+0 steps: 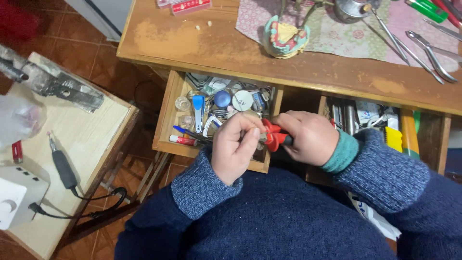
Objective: The recorder assembles and refines dental plaster molds on an articulator, using hand tools to adjust and finish the dental prosthetic model.
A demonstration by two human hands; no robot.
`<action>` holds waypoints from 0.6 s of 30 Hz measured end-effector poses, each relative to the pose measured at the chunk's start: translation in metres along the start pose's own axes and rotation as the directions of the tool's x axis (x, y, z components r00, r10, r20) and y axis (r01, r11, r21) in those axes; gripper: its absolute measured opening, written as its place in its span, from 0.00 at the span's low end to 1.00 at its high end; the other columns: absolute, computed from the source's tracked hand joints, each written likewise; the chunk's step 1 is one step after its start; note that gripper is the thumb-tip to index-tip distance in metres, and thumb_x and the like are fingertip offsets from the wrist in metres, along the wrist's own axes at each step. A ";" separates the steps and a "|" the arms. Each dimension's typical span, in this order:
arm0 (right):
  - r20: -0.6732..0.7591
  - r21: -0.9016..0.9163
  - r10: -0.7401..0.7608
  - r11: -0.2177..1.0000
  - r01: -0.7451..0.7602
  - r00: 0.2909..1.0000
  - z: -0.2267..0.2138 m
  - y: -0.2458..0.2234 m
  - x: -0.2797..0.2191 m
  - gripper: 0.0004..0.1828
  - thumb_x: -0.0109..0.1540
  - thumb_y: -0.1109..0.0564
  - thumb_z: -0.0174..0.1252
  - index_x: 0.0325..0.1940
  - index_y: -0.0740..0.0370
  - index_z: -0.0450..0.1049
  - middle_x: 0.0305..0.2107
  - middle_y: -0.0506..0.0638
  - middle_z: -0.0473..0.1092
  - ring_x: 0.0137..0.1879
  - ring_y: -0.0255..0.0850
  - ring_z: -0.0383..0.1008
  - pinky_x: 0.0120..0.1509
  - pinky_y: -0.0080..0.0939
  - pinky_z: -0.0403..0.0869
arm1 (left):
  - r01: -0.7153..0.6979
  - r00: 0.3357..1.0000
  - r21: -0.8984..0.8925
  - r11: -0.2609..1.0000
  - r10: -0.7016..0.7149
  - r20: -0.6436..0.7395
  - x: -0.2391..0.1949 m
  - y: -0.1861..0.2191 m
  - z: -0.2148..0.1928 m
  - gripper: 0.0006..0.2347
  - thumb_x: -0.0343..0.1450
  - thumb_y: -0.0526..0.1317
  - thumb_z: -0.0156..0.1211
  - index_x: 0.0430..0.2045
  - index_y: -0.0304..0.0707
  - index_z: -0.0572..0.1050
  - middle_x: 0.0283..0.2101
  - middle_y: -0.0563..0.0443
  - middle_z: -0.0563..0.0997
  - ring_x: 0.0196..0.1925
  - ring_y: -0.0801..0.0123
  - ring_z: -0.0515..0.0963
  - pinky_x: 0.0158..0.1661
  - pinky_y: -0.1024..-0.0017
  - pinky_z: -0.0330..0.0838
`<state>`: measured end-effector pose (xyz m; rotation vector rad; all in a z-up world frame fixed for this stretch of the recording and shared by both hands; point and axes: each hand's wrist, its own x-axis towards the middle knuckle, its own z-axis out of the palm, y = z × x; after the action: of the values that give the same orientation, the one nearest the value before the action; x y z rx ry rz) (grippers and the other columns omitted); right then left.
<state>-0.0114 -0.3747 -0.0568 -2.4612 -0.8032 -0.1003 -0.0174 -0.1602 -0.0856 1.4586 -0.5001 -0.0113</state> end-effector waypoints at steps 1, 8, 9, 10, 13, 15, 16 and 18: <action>-0.004 -0.001 0.004 1.000 -0.004 1.000 -0.001 0.000 -0.001 0.17 0.50 0.59 0.66 0.42 0.60 0.73 0.31 0.56 0.73 0.37 0.56 0.76 0.38 0.52 0.74 | -0.001 1.000 0.000 1.000 0.001 0.006 -0.001 -0.004 0.002 0.03 0.76 0.28 0.53 0.33 0.32 0.68 0.41 0.49 0.80 0.41 0.77 0.78 0.46 0.76 0.75; 0.049 -0.064 -0.022 0.998 0.025 0.999 0.012 0.008 -0.010 0.27 0.45 0.61 0.67 0.48 0.60 0.73 0.35 0.58 0.74 0.42 0.59 0.77 0.43 0.54 0.75 | 0.003 0.995 0.019 1.000 -0.001 -0.103 -0.011 -0.004 0.004 0.01 0.78 0.32 0.55 0.38 0.32 0.73 0.37 0.50 0.79 0.38 0.75 0.79 0.42 0.75 0.76; 0.048 -0.088 0.017 0.996 -0.013 0.999 0.015 0.013 -0.010 0.28 0.44 0.61 0.66 0.50 0.60 0.73 0.36 0.58 0.74 0.44 0.59 0.77 0.46 0.54 0.75 | -0.027 0.996 0.111 0.993 0.036 -0.082 -0.010 -0.001 0.003 0.02 0.77 0.33 0.57 0.38 0.33 0.74 0.35 0.51 0.80 0.37 0.74 0.79 0.40 0.74 0.76; 0.071 -0.079 -0.038 0.996 0.044 0.997 0.013 0.015 -0.013 0.28 0.44 0.61 0.66 0.50 0.60 0.73 0.36 0.58 0.74 0.44 0.59 0.77 0.46 0.54 0.75 | -0.030 0.989 0.133 0.991 0.048 -0.137 -0.010 0.005 -0.002 0.02 0.77 0.33 0.57 0.38 0.33 0.74 0.35 0.51 0.80 0.37 0.74 0.79 0.40 0.74 0.76; 0.133 -0.197 0.061 0.980 -0.034 0.989 0.005 0.029 -0.036 0.33 0.45 0.62 0.67 0.55 0.60 0.72 0.39 0.60 0.74 0.47 0.61 0.76 0.49 0.54 0.74 | -0.124 0.975 0.246 0.961 0.165 -0.150 -0.015 0.018 -0.018 0.04 0.76 0.36 0.58 0.37 0.35 0.73 0.34 0.50 0.79 0.34 0.68 0.81 0.38 0.70 0.76; 0.097 -0.207 0.291 0.941 -0.266 0.952 -0.002 0.055 -0.067 0.33 0.51 0.60 0.67 0.62 0.60 0.71 0.44 0.59 0.74 0.50 0.53 0.77 0.55 0.48 0.75 | -0.276 0.959 0.539 0.796 0.262 0.104 -0.017 0.022 -0.031 0.06 0.74 0.39 0.57 0.34 0.35 0.72 0.32 0.47 0.78 0.32 0.61 0.81 0.32 0.64 0.75; 0.122 -0.210 0.258 0.950 -0.229 0.958 -0.008 0.064 -0.068 0.33 0.51 0.60 0.67 0.62 0.60 0.71 0.44 0.59 0.74 0.50 0.53 0.77 0.55 0.48 0.75 | -0.256 0.962 0.554 0.792 0.265 0.065 -0.016 0.019 -0.036 0.06 0.74 0.39 0.57 0.34 0.35 0.72 0.32 0.47 0.78 0.32 0.61 0.81 0.32 0.64 0.75; 0.126 -0.193 0.207 0.964 -0.181 0.970 -0.003 0.068 -0.086 0.34 0.52 0.58 0.67 0.63 0.61 0.70 0.46 0.60 0.73 0.51 0.54 0.76 0.57 0.48 0.73 | -0.303 0.926 0.714 0.632 0.017 0.378 -0.014 0.012 -0.045 0.06 0.72 0.40 0.54 0.31 0.37 0.73 0.28 0.46 0.79 0.29 0.59 0.82 0.28 0.60 0.75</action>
<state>-0.0432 -0.4675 -0.1060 -2.7307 -0.6302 0.0834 -0.0188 -0.1115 -0.0803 2.2701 -1.0094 0.1122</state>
